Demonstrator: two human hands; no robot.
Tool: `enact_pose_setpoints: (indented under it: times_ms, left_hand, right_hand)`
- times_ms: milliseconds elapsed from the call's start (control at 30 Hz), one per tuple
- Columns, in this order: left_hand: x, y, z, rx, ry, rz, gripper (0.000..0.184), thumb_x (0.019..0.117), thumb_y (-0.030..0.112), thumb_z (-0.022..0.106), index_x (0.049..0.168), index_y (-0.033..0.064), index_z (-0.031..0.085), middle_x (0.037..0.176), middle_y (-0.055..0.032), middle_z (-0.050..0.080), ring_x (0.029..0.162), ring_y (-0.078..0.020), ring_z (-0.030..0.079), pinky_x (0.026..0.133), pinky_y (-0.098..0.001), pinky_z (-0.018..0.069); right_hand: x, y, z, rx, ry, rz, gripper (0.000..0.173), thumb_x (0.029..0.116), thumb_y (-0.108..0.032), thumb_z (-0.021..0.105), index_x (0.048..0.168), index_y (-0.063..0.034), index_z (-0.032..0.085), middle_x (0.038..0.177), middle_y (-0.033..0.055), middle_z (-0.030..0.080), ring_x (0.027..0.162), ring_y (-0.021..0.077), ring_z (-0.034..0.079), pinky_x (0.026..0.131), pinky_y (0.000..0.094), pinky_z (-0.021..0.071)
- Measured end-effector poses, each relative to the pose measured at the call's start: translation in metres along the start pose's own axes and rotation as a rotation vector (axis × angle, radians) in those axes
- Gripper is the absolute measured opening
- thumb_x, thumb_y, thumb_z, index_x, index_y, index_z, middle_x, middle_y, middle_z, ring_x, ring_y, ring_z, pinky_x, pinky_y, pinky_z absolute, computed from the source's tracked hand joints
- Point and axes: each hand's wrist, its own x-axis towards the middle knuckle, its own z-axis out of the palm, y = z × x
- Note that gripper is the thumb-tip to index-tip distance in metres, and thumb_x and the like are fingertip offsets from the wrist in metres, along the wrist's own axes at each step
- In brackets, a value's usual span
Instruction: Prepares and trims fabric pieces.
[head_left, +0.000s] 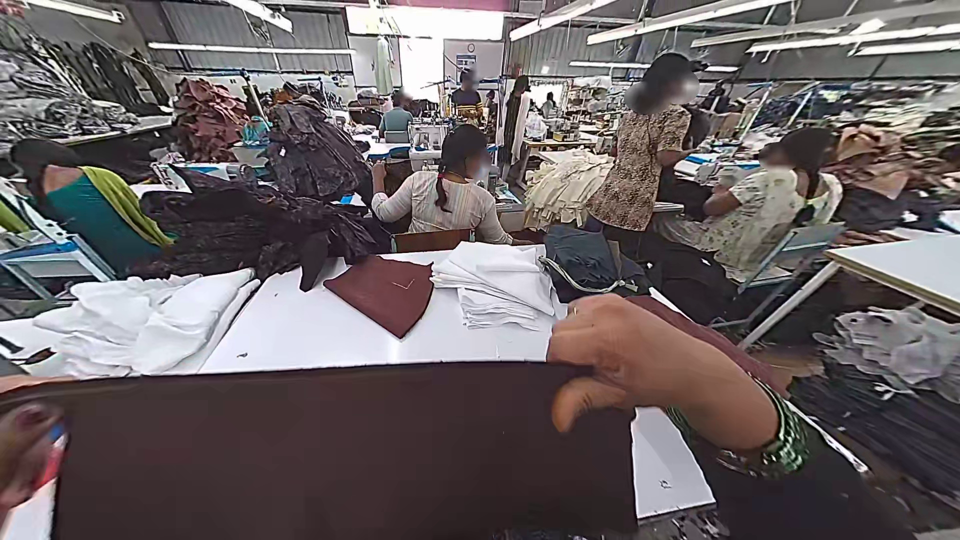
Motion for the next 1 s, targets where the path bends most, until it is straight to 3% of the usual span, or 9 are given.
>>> enact_pose_setpoints:
  times_ms: [33, 100, 200, 300, 333, 467, 633, 800, 1000]
  left_hand:
    - [0.017, 0.001, 0.02, -0.025, 0.038, -0.076, 0.019, 0.1043, 0.011, 0.048, 0.106, 0.021, 0.064, 0.084, 0.0233, 0.068, 0.064, 0.0127, 0.057, 0.058, -0.007, 0.0465]
    - [0.044, -0.005, 0.058, 0.019, 0.136, -0.258, 0.014, 0.1018, 0.01, 0.048, 0.106, 0.0198, 0.058, 0.079, 0.0227, 0.066, 0.058, 0.0091, 0.059, 0.054, -0.0108, 0.0514]
    - [0.086, -0.043, 0.07, 0.089, 0.23, -0.347, 0.018, 0.1028, 0.008, 0.053, 0.118, 0.0005, 0.056, 0.089, 0.0053, 0.065, 0.071, 0.001, 0.067, 0.068, -0.02, 0.0601]
    - [0.135, -0.065, 0.04, 0.169, 0.264, -0.216, 0.033, 0.1039, 0.009, 0.054, 0.132, -0.0068, 0.05, 0.113, -0.0148, 0.061, 0.088, -0.0101, 0.066, 0.085, -0.0332, 0.0579]
    - [0.148, -0.071, 0.026, 0.183, 0.269, -0.124, 0.034, 0.1035, 0.011, 0.056, 0.132, -0.0055, 0.051, 0.115, -0.0147, 0.062, 0.09, -0.0104, 0.067, 0.087, -0.0344, 0.0584]
    - [0.165, -0.088, -0.011, 0.13, 0.262, 0.148, 0.026, 0.0997, 0.012, 0.059, 0.124, 0.0047, 0.055, 0.107, 0.0133, 0.066, 0.091, 0.0078, 0.067, 0.086, -0.0197, 0.0587]
    - [0.087, -0.12, 0.007, 0.402, 0.045, -0.125, 0.032, 0.0999, 0.007, 0.053, 0.123, -0.0142, 0.059, 0.115, -0.0299, 0.067, 0.102, -0.0318, 0.067, 0.096, -0.0505, 0.0514]
    - [-0.049, -0.167, 0.063, 0.383, -0.233, -0.114, 0.025, 0.0956, 0.006, 0.055, 0.106, -0.0112, 0.071, 0.103, -0.0242, 0.074, 0.093, -0.0331, 0.073, 0.089, -0.0522, 0.0566]
    - [-0.138, -0.144, 0.106, 0.399, -0.295, 0.031, 0.041, 0.0999, 0.036, 0.049, 0.092, 0.0075, 0.078, 0.103, -0.0073, 0.078, 0.104, -0.0249, 0.073, 0.099, -0.0464, 0.051]
  right_hand:
    - [0.007, 0.009, 0.002, -0.013, -0.026, 0.015, 0.065, 0.0996, -0.063, 0.044, 0.065, -0.0087, 0.051, 0.052, 0.0023, 0.043, 0.047, 0.0148, 0.047, 0.045, 0.03, 0.0351]
    - [0.024, 0.037, 0.018, -0.054, -0.111, 0.063, 0.062, 0.0965, -0.059, 0.051, 0.063, -0.0067, 0.053, 0.052, 0.0042, 0.047, 0.048, 0.0187, 0.052, 0.044, 0.036, 0.0381]
    - [0.065, 0.087, 0.052, -0.111, -0.284, 0.196, 0.049, 0.094, -0.043, 0.068, 0.07, -0.0005, 0.062, 0.061, 0.0124, 0.058, 0.063, 0.0308, 0.064, 0.059, 0.0517, 0.0471]
    - [0.107, 0.124, 0.073, -0.186, -0.248, 0.252, 0.048, 0.0969, -0.041, 0.066, 0.08, 0.0038, 0.064, 0.076, 0.0203, 0.065, 0.08, 0.04, 0.068, 0.071, 0.0599, 0.0492]
    - [0.118, 0.131, 0.078, -0.215, -0.173, 0.234, 0.047, 0.097, -0.04, 0.066, 0.08, 0.0041, 0.064, 0.077, 0.0208, 0.066, 0.081, 0.0403, 0.069, 0.071, 0.0598, 0.0503]
    - [0.134, 0.137, 0.105, -0.24, 0.038, 0.208, 0.032, 0.0968, -0.026, 0.067, 0.089, 0.0051, 0.07, 0.088, 0.0232, 0.069, 0.088, 0.0414, 0.07, 0.079, 0.0595, 0.053]
    - [0.07, 0.13, 0.187, -0.223, -0.126, 0.314, 0.018, 0.0978, -0.016, 0.065, 0.094, 0.0009, 0.072, 0.096, 0.0217, 0.07, 0.091, 0.0402, 0.069, 0.081, 0.059, 0.0514]
    - [-0.05, 0.083, 0.246, -0.008, -0.422, 0.482, 0.019, 0.1004, -0.008, 0.057, 0.1, 0.0053, 0.072, 0.106, 0.0272, 0.069, 0.105, 0.0458, 0.067, 0.099, 0.0648, 0.0447]
    - [-0.142, 0.022, 0.236, -0.029, -0.234, 0.644, 0.019, 0.0934, -0.001, 0.061, 0.1, -0.0041, 0.079, 0.095, 0.02, 0.073, 0.092, 0.0411, 0.072, 0.09, 0.062, 0.052]
